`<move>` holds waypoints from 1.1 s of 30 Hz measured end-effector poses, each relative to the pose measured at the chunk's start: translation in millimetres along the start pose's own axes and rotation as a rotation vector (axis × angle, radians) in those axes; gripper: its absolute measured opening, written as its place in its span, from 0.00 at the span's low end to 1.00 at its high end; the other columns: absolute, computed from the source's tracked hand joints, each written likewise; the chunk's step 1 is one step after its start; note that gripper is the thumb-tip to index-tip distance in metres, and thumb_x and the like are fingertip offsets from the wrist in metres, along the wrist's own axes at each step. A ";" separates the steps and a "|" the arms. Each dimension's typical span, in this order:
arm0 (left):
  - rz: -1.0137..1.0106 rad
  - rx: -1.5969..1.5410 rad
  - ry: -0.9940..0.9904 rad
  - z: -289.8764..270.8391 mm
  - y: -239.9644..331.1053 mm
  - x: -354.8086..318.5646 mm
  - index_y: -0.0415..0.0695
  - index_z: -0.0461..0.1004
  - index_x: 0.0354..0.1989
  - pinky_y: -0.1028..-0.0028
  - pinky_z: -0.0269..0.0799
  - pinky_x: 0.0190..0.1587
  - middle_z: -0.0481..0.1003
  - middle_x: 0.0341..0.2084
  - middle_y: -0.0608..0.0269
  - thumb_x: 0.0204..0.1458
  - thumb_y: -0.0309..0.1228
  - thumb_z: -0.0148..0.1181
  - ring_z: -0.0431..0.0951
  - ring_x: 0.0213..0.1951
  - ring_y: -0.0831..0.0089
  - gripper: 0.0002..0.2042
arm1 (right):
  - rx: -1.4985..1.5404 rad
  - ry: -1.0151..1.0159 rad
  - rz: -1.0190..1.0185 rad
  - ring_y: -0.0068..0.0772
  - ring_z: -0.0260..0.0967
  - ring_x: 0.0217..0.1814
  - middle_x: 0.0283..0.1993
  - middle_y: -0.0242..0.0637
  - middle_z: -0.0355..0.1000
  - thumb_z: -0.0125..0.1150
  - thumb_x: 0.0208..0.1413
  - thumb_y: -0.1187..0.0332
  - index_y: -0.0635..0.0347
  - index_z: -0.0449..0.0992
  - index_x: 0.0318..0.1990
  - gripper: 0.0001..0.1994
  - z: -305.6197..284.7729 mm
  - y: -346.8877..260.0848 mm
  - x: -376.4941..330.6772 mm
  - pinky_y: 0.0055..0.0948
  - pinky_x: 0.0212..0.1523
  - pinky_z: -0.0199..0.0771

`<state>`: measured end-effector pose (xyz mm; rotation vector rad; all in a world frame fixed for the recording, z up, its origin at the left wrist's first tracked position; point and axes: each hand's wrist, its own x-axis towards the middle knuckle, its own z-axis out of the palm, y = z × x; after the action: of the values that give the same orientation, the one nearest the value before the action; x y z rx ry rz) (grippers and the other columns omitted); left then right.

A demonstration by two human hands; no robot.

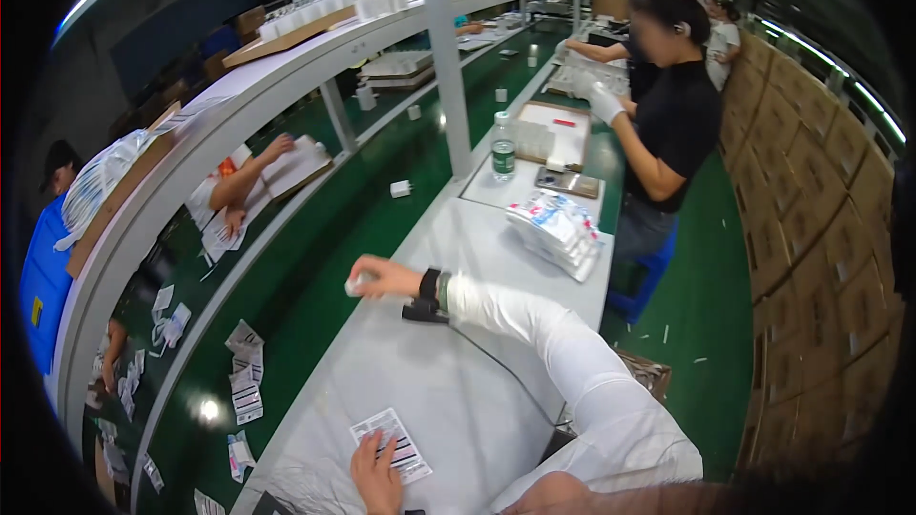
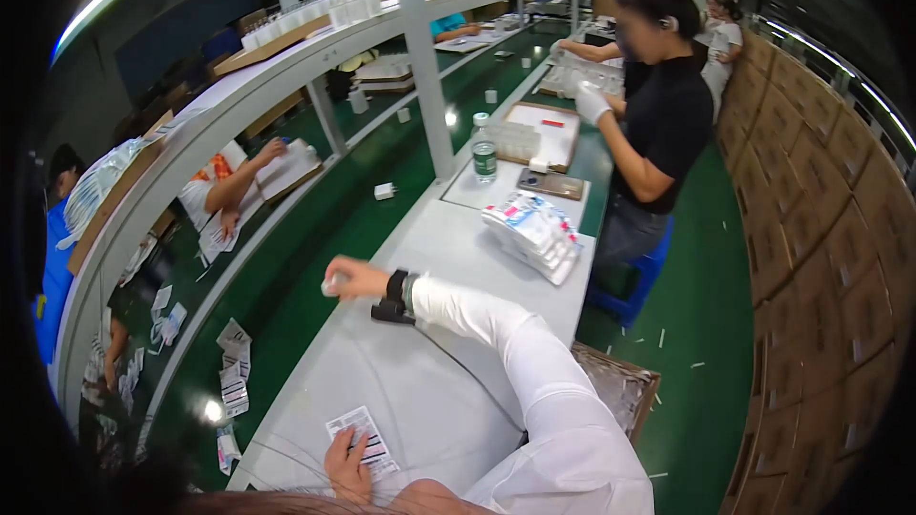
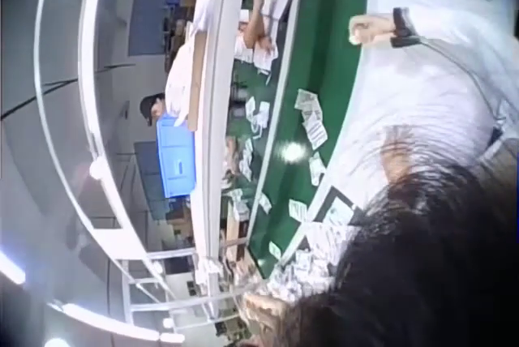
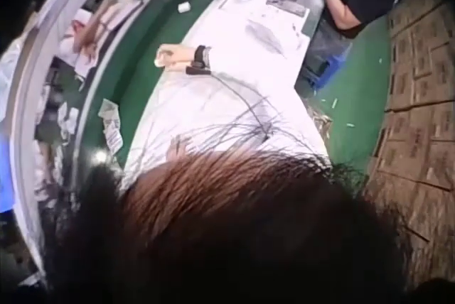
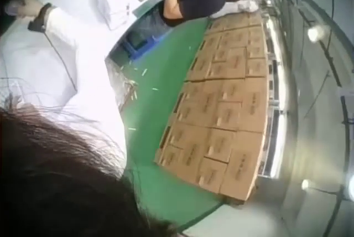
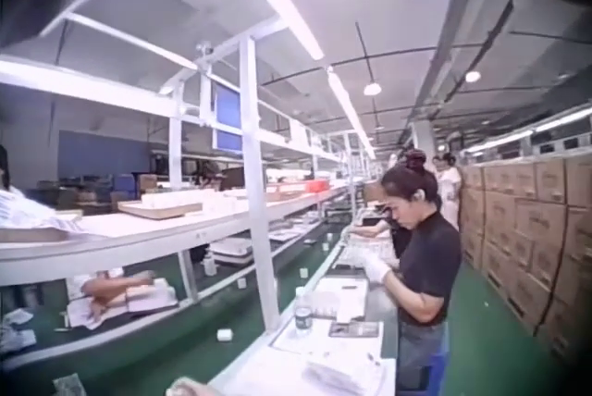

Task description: The person packages chargers by hand, picking up a charger and a plastic bag, sliding the charger into the bag, and pressing the adhesive strip to seal it.

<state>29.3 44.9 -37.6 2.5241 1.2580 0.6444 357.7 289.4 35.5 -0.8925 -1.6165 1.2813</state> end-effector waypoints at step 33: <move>0.004 0.164 0.234 -1.4 42.8 31.7 0.61 0.77 0.53 0.58 0.50 0.61 0.75 0.55 0.75 0.56 0.34 0.57 0.67 0.62 0.72 0.16 | -0.585 -0.133 -0.117 0.43 0.70 0.35 0.39 0.39 0.68 0.64 0.45 0.72 0.57 0.66 0.40 0.15 152.6 5.0 -147.7 0.38 0.33 0.71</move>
<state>75.1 44.8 -10.2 2.6438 1.4366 0.8943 270.6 101.7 -12.7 -1.0512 -2.1683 0.8032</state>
